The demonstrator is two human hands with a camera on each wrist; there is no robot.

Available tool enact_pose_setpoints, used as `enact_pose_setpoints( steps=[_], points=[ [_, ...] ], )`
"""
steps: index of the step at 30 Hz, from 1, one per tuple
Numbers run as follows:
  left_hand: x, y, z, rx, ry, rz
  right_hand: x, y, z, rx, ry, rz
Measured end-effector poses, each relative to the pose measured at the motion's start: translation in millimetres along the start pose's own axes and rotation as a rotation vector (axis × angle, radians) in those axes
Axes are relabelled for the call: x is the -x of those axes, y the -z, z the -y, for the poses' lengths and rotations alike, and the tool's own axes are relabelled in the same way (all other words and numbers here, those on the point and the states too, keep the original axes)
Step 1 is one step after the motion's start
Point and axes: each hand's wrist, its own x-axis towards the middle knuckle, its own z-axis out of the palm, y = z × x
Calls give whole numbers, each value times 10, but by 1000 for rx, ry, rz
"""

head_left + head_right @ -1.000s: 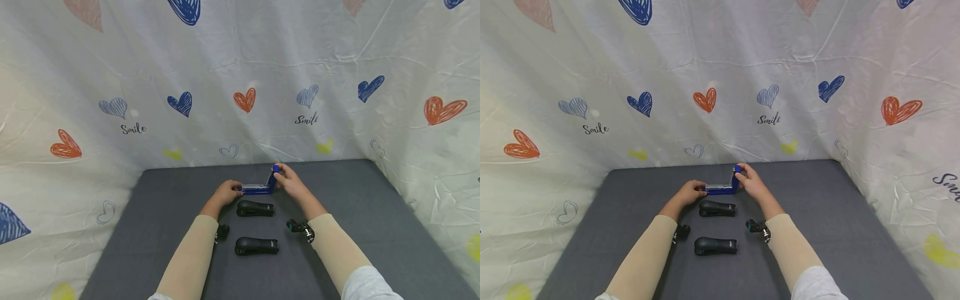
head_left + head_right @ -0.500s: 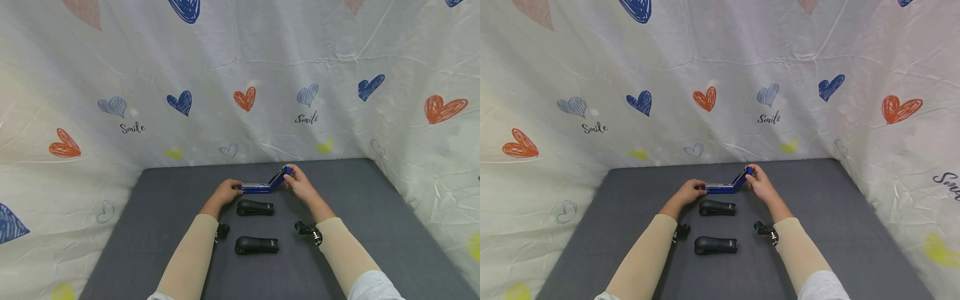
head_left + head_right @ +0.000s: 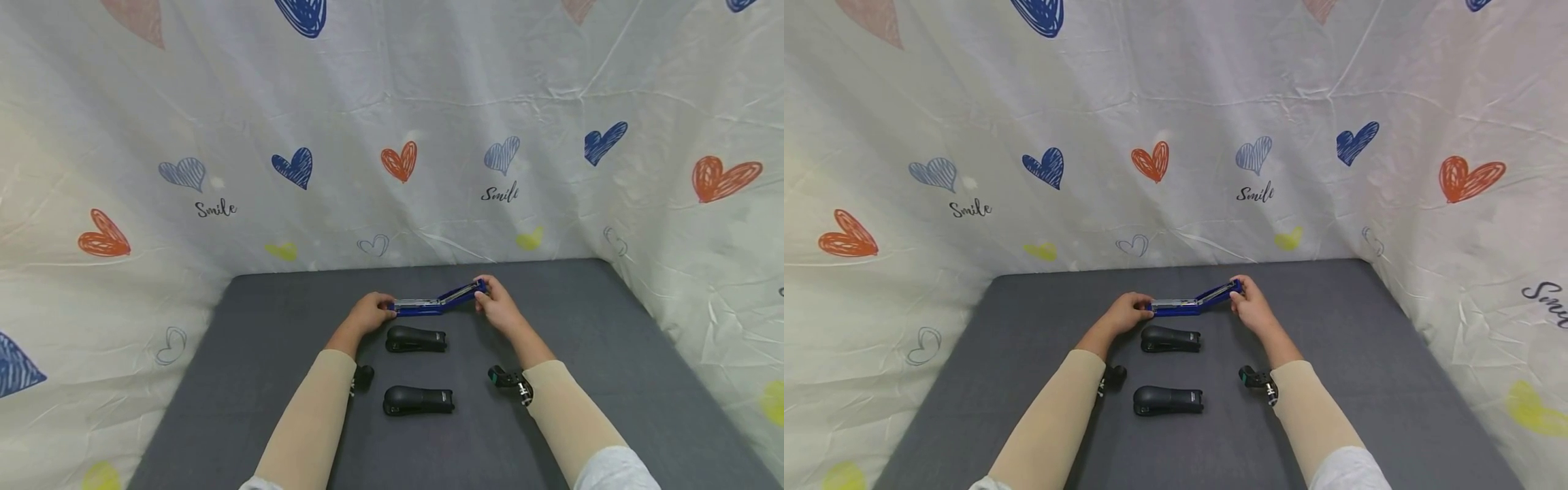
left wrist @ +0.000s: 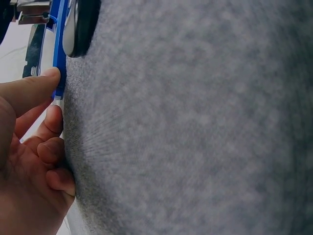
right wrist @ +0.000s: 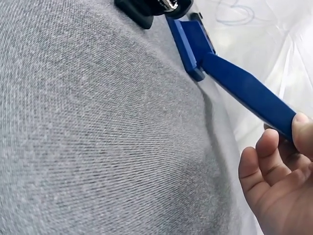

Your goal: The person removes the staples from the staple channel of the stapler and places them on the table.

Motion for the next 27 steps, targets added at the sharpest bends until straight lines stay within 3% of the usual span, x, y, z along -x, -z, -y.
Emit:
enact_pose_setpoints(
  steps=[12,17,22,27],
  points=[
    [-18,-22,25,-18,-5,-5,37,-56,-39,-9,-140,-66],
    [-18,-12,22,-29,-8,-2,65,-82,-16,57,-197,-98],
    [-17,-3,27,-28,2,5,64,-113,-5,156,-174,-128],
    [-24,3,44,-36,-10,15,56,-161,32,251,-126,-235]
  ],
)
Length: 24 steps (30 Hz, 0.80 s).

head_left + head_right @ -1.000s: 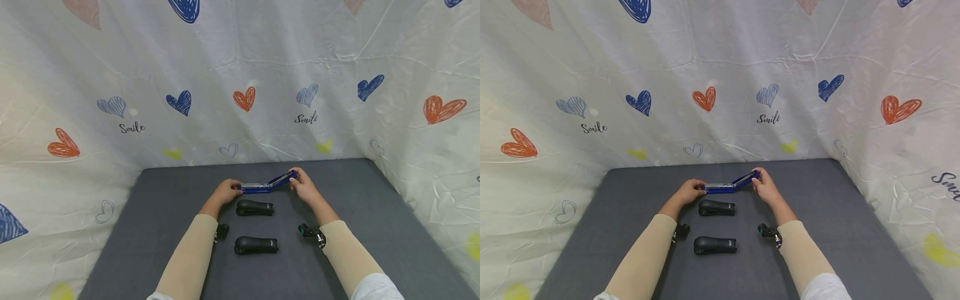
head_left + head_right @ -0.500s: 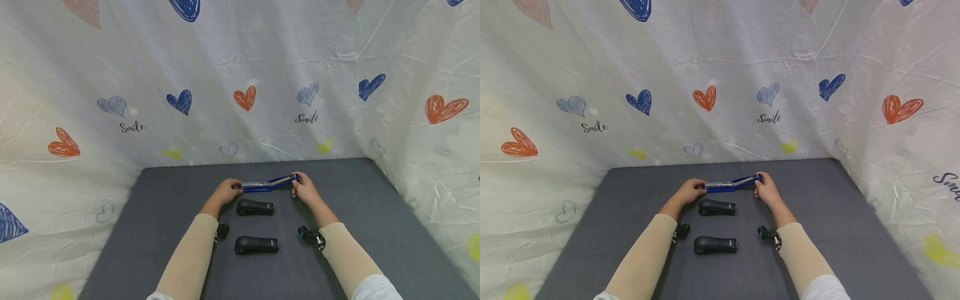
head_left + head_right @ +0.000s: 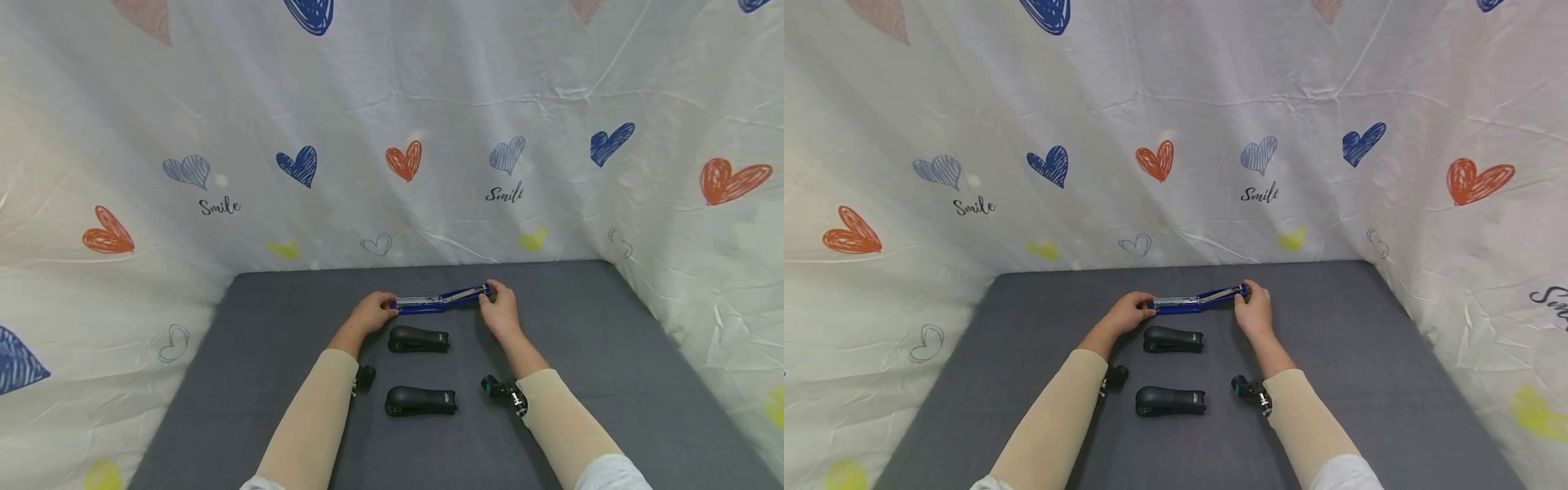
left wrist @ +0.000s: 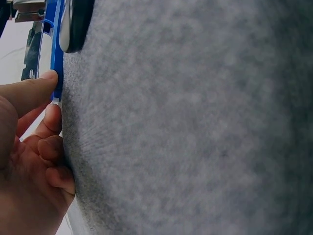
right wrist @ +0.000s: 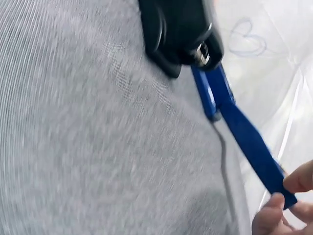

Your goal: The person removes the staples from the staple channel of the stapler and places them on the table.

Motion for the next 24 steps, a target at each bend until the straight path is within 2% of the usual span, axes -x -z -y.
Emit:
enact_pose_setpoints(
  steps=[3,9,15,19,24],
  points=[
    [-20,7,2,-15,-7,3,25,-20,65,-6,-3,-68],
    [-39,3,9,-23,-9,9,77,-44,220,-42,-12,-146],
    [-45,6,13,-32,-21,7,60,-107,339,5,72,-219],
    [-40,17,4,-23,-23,11,19,-166,384,43,114,-216],
    [-37,15,4,-27,-21,10,-20,-238,412,42,118,-163]
  ],
)
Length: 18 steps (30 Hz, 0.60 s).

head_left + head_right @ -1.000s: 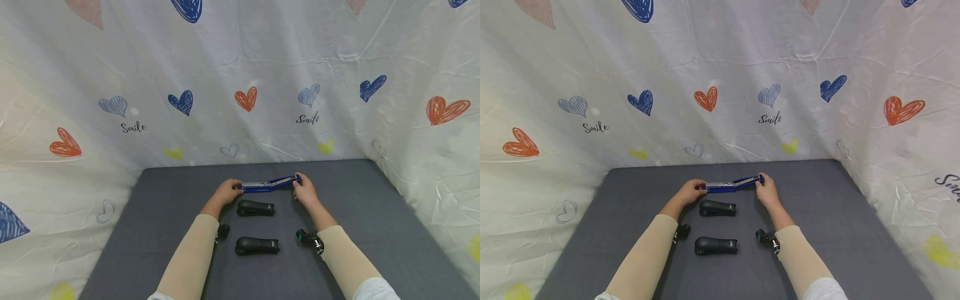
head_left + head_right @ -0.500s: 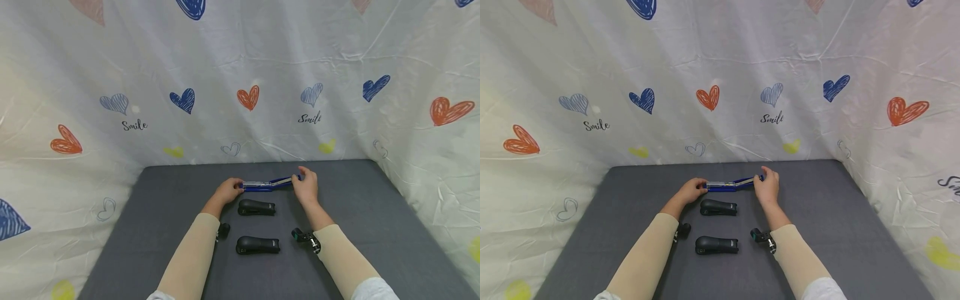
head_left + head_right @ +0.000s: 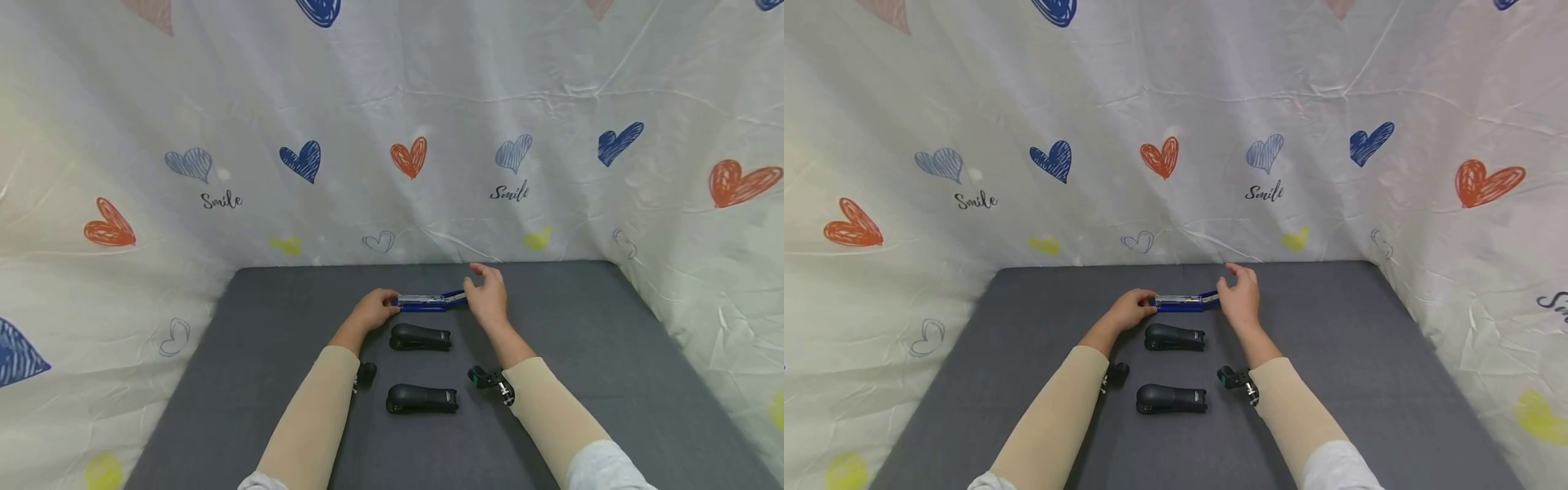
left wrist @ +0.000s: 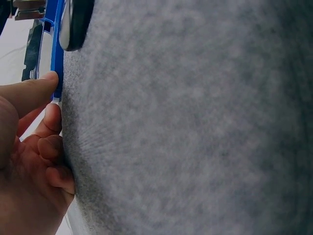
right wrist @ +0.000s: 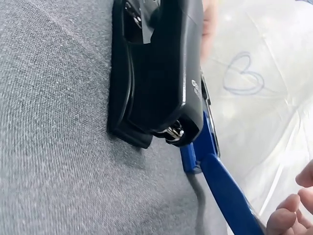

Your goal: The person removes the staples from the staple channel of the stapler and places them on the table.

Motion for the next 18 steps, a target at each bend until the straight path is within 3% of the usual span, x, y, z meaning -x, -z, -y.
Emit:
enact_pose_setpoints(
  steps=[8,18],
  points=[
    [8,1,4,4,15,-4,2,-146,26,18,39,97],
    [7,5,-3,9,23,-15,72,-338,39,48,106,324]
  ],
)
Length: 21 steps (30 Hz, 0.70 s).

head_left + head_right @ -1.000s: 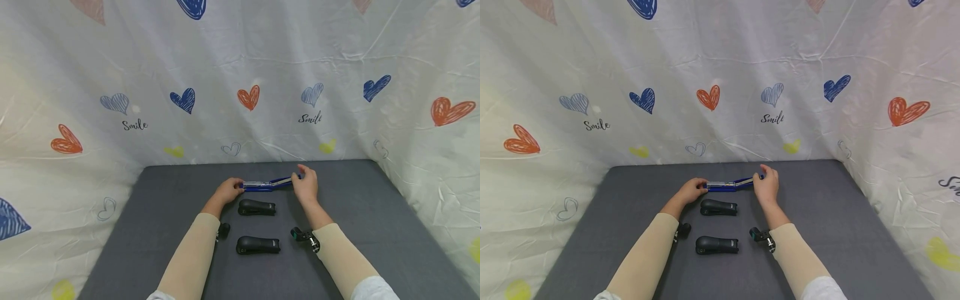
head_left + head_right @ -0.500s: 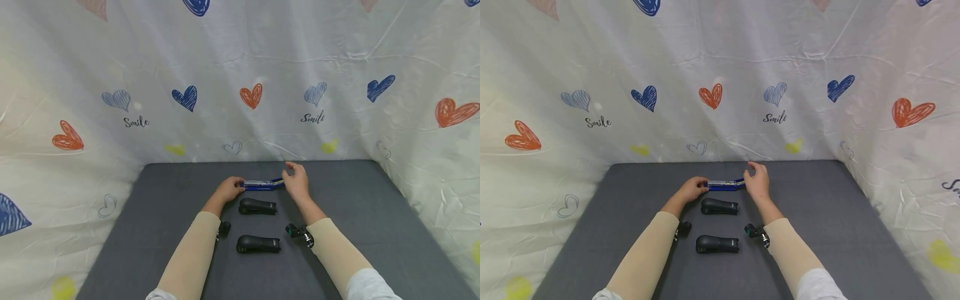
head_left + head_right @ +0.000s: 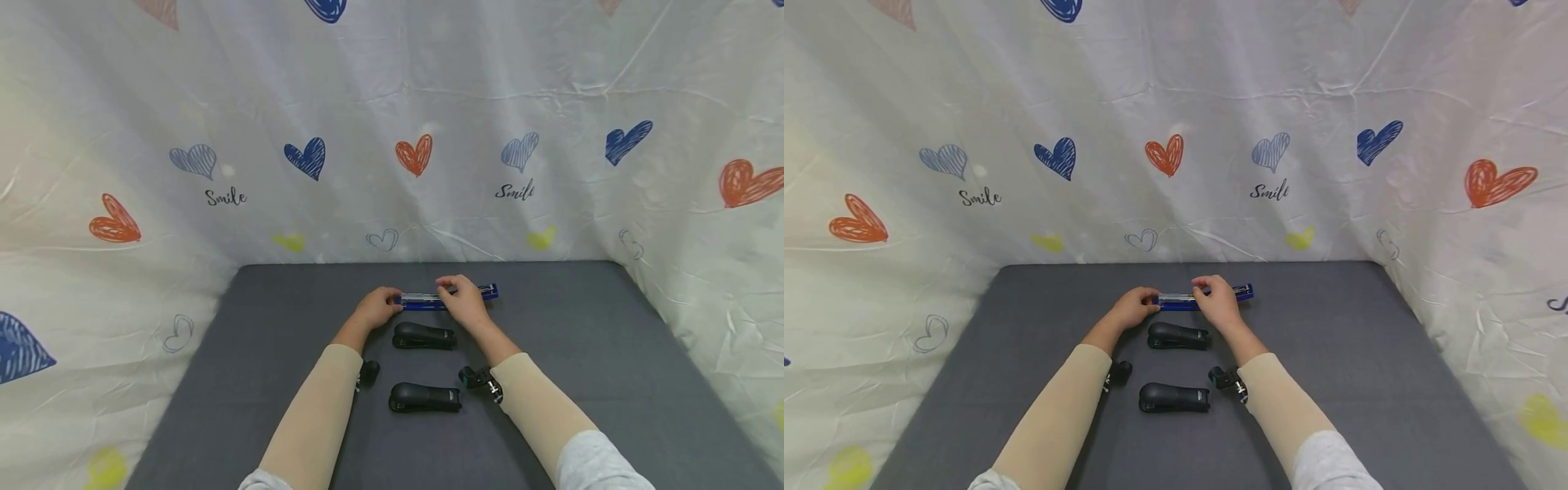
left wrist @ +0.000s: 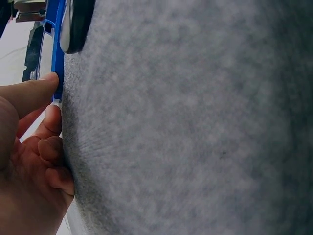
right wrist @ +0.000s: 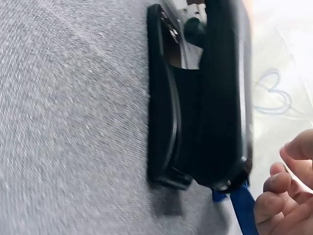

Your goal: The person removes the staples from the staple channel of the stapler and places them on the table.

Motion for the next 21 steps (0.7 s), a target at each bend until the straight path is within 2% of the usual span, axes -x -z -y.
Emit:
enact_pose_setpoints(
  steps=[5,13,21],
  points=[
    [-6,-4,7,3,-7,1,3,-79,12,45,6,59],
    [1,16,-22,-11,-1,-3,-10,-125,27,163,54,52],
    [-4,-19,12,-21,3,-25,-12,-136,96,199,10,73]
  ],
)
